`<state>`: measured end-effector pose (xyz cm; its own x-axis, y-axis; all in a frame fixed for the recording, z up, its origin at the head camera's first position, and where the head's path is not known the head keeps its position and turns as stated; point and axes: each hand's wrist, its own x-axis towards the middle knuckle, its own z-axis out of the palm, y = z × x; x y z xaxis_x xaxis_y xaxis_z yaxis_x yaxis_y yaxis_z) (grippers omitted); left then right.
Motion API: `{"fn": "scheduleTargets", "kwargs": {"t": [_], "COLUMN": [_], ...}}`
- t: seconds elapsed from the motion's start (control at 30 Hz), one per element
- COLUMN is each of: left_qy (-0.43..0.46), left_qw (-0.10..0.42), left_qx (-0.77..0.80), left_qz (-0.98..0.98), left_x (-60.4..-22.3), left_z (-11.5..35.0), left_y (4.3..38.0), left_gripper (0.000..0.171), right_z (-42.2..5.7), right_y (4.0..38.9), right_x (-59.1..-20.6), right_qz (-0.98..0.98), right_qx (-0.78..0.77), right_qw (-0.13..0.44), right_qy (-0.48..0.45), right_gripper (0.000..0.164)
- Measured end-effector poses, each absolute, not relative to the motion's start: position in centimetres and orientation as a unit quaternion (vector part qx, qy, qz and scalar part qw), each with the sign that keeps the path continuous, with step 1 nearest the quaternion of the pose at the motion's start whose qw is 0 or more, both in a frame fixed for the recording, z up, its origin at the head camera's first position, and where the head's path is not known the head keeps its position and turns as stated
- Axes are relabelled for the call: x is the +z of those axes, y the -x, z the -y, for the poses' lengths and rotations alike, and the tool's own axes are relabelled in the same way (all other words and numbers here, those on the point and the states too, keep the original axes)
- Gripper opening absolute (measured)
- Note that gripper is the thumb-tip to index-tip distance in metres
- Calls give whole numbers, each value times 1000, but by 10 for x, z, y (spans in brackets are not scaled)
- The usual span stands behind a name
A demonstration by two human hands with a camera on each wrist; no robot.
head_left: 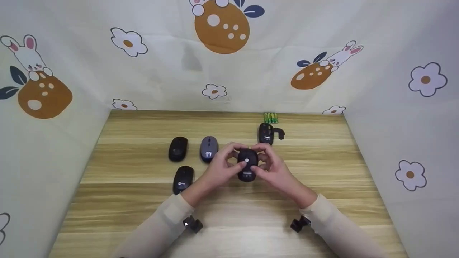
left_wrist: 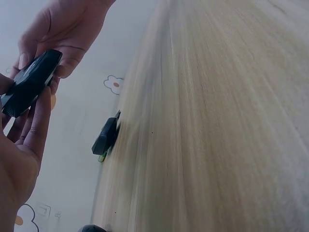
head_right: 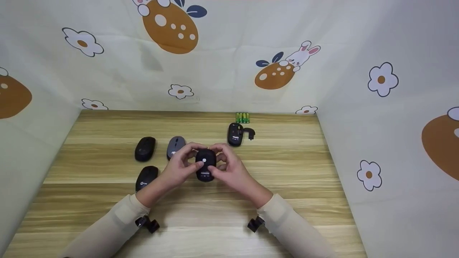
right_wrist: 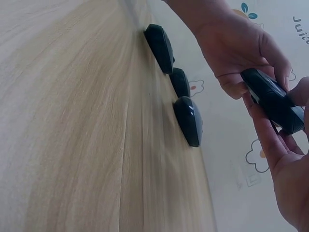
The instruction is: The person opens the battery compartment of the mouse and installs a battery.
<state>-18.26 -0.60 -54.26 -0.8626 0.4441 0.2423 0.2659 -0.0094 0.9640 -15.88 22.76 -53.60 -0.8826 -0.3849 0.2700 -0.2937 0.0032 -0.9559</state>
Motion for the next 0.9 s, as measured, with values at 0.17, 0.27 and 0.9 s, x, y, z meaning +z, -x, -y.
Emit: {"fn": "scheduleTargets", "kwargs": {"t": [0.17,0.27,0.9], "left_qy": [-253,-254,-253], "left_qw": [77,75,81], "left_qx": [661,657,637], "left_qz": [-702,-706,-724], "left_x": [-542,-542,-542], "left_z": [6,5,5], "left_y": [182,182,181], "left_gripper": [45,45,44], "right_z": [-228,-228,-229], "right_y": [159,159,159], "right_x": [-534,-533,-529], "right_qz": [-699,-698,-746], "right_qx": [-676,-678,-642], "right_qw": [49,53,43], "right_qy": [227,222,173], "right_gripper": [48,48,47]}}
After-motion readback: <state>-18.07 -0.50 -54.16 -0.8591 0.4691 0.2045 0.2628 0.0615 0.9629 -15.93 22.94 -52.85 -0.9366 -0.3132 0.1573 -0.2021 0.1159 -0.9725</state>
